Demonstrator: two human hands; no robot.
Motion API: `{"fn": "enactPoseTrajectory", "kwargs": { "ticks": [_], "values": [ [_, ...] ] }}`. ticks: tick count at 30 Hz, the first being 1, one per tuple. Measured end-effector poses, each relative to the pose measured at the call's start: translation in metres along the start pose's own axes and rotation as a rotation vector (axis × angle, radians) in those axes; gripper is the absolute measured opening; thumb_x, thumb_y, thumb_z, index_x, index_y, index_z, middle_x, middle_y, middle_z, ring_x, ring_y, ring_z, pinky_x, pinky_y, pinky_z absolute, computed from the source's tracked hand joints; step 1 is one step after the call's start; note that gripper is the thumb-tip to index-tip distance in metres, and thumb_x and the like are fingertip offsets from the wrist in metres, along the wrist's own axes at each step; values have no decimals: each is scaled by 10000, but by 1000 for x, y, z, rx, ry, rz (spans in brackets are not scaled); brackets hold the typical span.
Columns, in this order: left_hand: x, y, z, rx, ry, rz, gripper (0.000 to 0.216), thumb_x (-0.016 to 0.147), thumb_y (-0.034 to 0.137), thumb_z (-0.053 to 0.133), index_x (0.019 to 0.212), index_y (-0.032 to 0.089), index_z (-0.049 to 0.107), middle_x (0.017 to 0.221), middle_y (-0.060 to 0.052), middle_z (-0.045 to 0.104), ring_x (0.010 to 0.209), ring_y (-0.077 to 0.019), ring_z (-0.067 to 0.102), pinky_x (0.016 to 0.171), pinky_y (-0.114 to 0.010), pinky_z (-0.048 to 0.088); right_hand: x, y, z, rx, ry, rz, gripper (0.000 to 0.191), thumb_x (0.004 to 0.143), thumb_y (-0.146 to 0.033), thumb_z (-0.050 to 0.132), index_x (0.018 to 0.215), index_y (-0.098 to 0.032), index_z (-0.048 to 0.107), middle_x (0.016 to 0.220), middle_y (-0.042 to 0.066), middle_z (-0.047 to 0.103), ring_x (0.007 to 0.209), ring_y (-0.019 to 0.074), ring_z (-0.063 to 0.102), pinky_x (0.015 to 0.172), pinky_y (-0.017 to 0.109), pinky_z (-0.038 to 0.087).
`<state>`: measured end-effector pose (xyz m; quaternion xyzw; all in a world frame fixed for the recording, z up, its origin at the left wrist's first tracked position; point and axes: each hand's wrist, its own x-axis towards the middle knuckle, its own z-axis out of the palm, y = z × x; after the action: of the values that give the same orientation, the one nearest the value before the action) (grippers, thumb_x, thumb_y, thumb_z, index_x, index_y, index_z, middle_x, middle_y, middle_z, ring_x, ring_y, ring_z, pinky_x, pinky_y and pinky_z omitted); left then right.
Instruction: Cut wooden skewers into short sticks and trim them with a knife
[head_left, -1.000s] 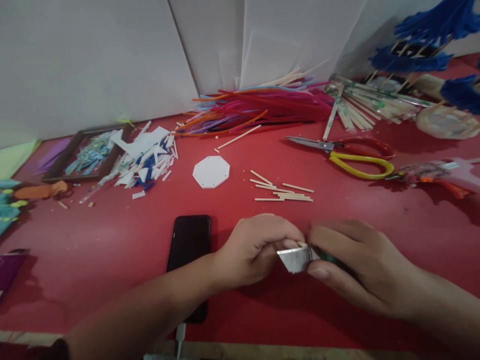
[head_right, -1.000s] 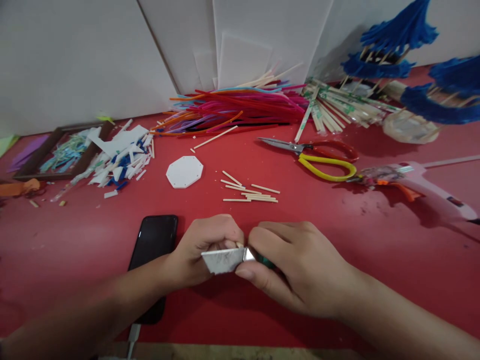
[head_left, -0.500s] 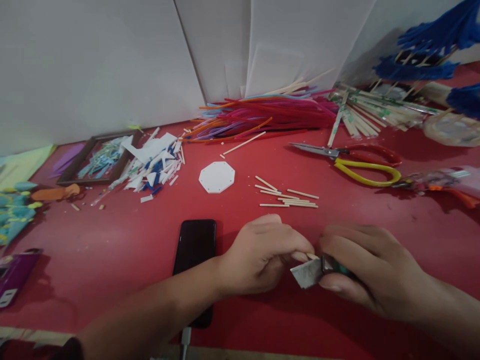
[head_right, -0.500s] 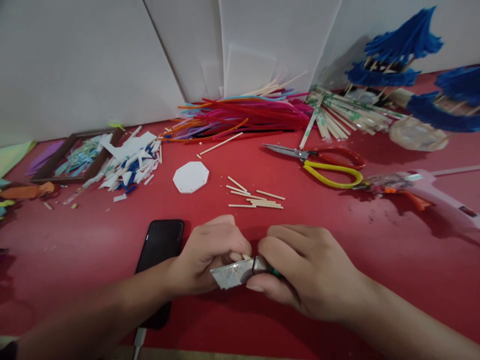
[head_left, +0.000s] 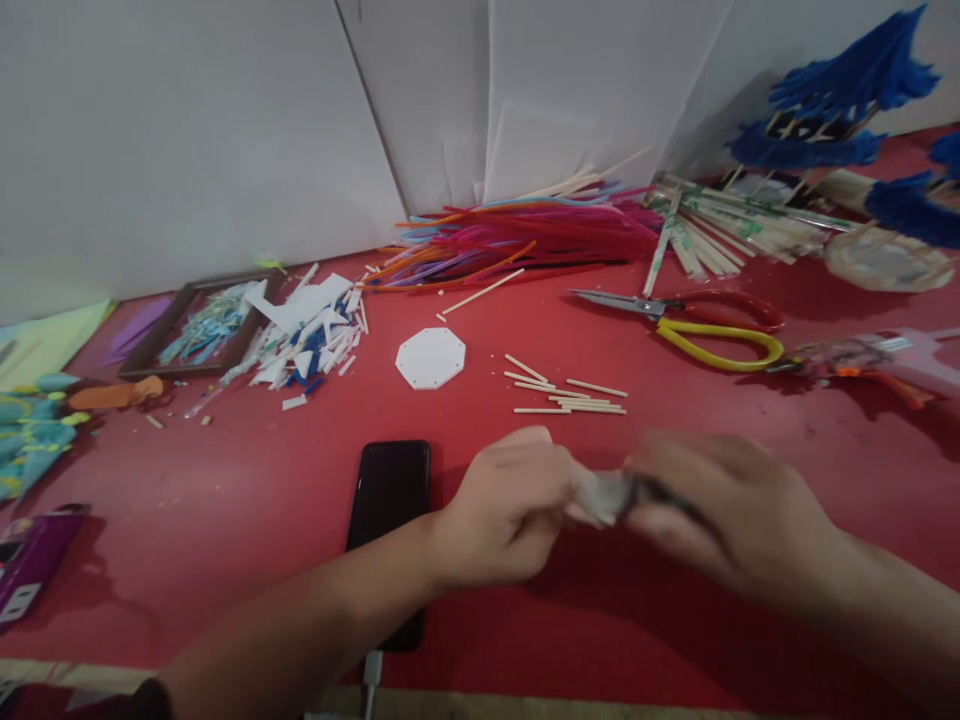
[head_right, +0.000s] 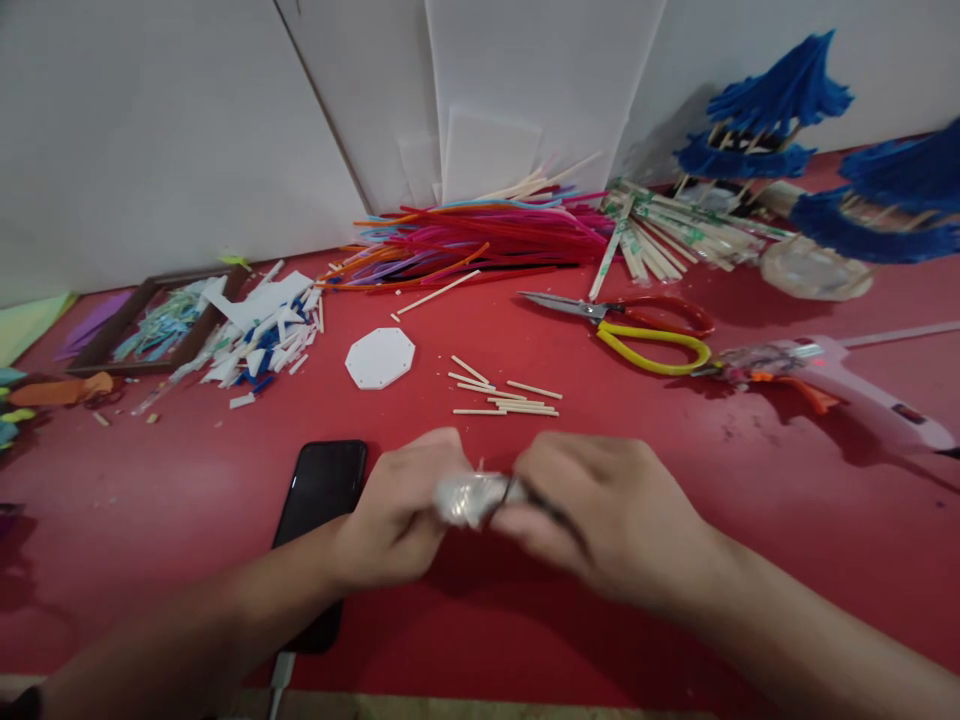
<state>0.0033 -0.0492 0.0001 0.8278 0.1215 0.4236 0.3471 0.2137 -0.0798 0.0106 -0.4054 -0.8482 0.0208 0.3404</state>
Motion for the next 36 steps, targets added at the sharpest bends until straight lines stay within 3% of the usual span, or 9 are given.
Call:
{"fn": "enactPoseTrajectory", "kwargs": {
  "ticks": [3,4,7,9,13,18,23,29,36],
  "values": [
    [-1,3,0,-19,10,-33,271,1035,166,401,807,193,544,665,5,683,575,-84,582,689,-238,445,-9,9,-6,-135,70,284,413,1064,-452,287,732,-254,433,506,-49,455,413,110,450,433,261,297],
    [-1,3,0,-26,11,-72,281,1046,196,401,812,192,556,662,0,683,578,-90,587,694,-244,454,-11,11,-7,-148,94,311,390,1065,-438,294,740,-261,419,507,-50,451,416,117,458,441,270,305],
    [-1,3,2,-111,14,-216,296,1064,295,402,851,188,577,663,-24,678,629,-121,614,680,-257,473,-12,17,-1,-134,111,259,308,1058,-409,322,818,-265,449,565,-29,544,462,142,540,443,274,344],
    [-2,1,4,-240,29,-337,288,1073,342,379,904,191,556,696,-39,687,675,-133,633,668,-254,479,-11,21,8,-161,115,269,232,1034,-411,375,973,-239,520,732,34,663,608,189,648,496,286,431],
    [-3,-2,9,-471,59,-479,242,1075,390,373,981,201,493,836,-85,747,732,-137,633,721,-275,497,-12,34,28,-215,134,322,359,969,-321,469,1287,-162,512,1137,194,670,1038,323,671,799,443,552],
    [-3,-5,11,-575,54,-480,209,1055,387,448,1140,198,470,933,-111,773,691,-132,622,711,-290,507,-19,49,39,-365,113,382,337,963,-254,443,1259,-150,565,1082,187,681,1007,340,654,879,521,524],
    [1,-9,9,-599,233,-526,293,1003,402,572,1209,234,450,880,-33,763,608,-99,592,665,-256,496,-22,55,39,-420,-14,308,348,964,-217,412,1252,-102,569,1097,209,655,1024,344,622,905,523,480],
    [5,-17,3,-568,546,-678,312,946,370,646,1168,266,454,898,14,765,602,-85,584,596,-230,459,-11,39,40,-390,35,139,298,959,-205,477,1225,-182,608,1137,158,652,1048,302,593,935,500,454],
    [6,-18,4,-577,608,-719,237,925,305,662,1072,250,484,876,27,733,606,-80,599,634,-237,507,-11,21,55,-367,-106,10,267,974,-203,496,1166,-226,680,1210,125,673,1109,280,556,872,437,453]
  ]
}}
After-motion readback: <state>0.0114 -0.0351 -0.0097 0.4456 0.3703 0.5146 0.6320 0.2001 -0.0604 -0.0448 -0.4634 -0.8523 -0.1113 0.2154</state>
